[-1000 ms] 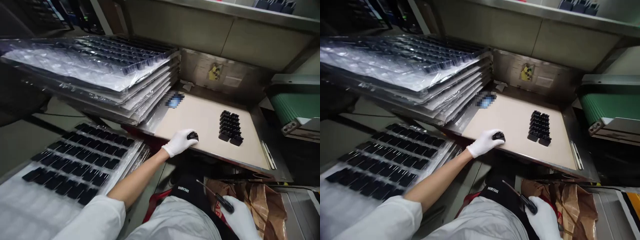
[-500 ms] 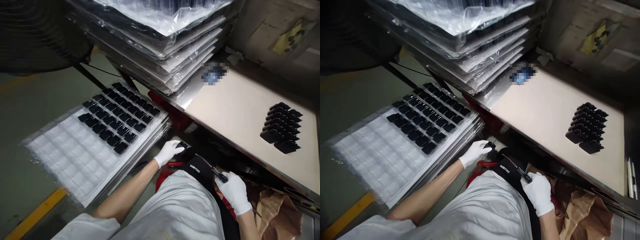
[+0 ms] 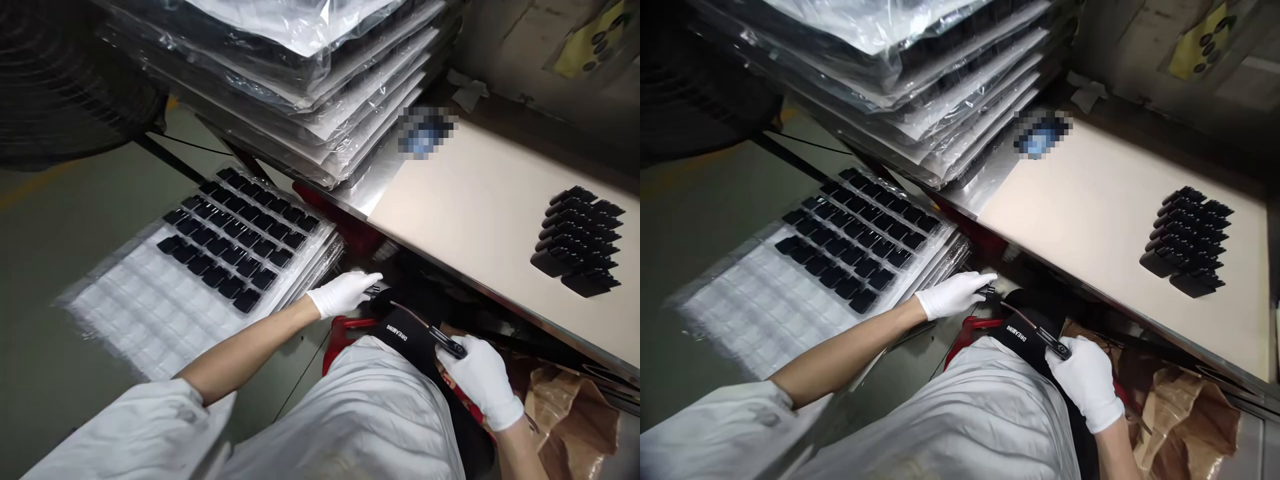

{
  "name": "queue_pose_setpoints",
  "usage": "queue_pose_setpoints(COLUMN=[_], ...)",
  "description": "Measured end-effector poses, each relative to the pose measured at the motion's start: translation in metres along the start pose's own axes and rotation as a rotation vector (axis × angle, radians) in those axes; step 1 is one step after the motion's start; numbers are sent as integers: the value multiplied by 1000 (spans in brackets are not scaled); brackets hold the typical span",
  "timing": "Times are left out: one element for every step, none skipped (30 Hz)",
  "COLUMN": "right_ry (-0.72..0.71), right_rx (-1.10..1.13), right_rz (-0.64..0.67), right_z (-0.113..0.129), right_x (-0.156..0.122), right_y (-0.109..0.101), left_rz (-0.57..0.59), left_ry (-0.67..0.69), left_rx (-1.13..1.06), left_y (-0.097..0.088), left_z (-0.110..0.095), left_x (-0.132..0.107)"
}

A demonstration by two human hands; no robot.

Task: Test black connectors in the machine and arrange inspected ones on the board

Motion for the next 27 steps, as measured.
queue_pose_setpoints(right_ry=[-17,-31,-38,-33,-19,1,18,24,16,-7,-39,-69,-92,-107,-117,-127,-140,-151,-158,-161,-162,-162,-164,-170,-178,-180,-174], right_rx=[-14,-39,-65,-82,-81,-61,-29,2,28,47,66,86,106,123,136,142,149,156,169,191,220,254,289,326,367,411,458], right_rz=[1,-2,-5,-1,7,19,31,39,41,34,21,6,-9,-22,-29,-37,-49,-69,-93,-114,-128,-127,-107,-79,-54,-42,-40], right_z=[7,12,16,16,15,11,7,2,-2,-6,-8,-10,-12,-13,-14,-15,-16,-18,-19,-21,-22,-24,-26,-28,-30,-34,-38], right_x=[4,7,10,12,13,13,12,10,8,5,3,1,-1,-1,-2,-1,-1,0,0,1,3,4,6,8,10,12,15], right_y=[-7,-12,-17,-21,-22,-22,-21,-18,-14,-10,-6,-2,2,5,7,9,10,10,9,9,10,11,15,19,25,31,38], left_rz=[-5,-12,-28,-53,-81,-108,-130,-142,-141,-123,-89,-44,5,50,82,103,118,130,139,148,156,160,158,151,134,88,2], left_ry=[45,68,60,18,-53,-140,-229,-305,-360,-390,-402,-403,-399,-391,-382,-371,-361,-353,-349,-350,-354,-362,-373,-384,-397,-416,-443], left_rx=[54,46,-14,-116,-251,-405,-565,-723,-871,-1006,-1128,-1234,-1325,-1397,-1454,-1498,-1533,-1561,-1586,-1605,-1613,-1608,-1587,-1552,-1508,-1459,-1405], left_y=[-3,-6,-9,-12,-14,-14,-14,-12,-9,-5,-1,2,6,9,12,14,15,15,15,15,14,12,10,6,2,-5,-15], left_z=[-4,-6,-6,-4,1,6,12,18,22,25,26,26,25,24,24,24,25,25,25,24,23,21,20,20,22,27,38], left_x=[-3,-5,-6,-7,-8,-9,-10,-12,-14,-17,-18,-20,-21,-21,-21,-20,-19,-18,-17,-17,-18,-21,-26,-34,-43,-55,-69])
Point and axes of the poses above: each hand's wrist, its own x-axis towards the middle knuckle, its own y-axis out of the palm, z = x × y, the point moved 3 cm from there along x, towards the middle knuckle, and after that the axes turned 6 degrees about -y, right-handed, at the moved point
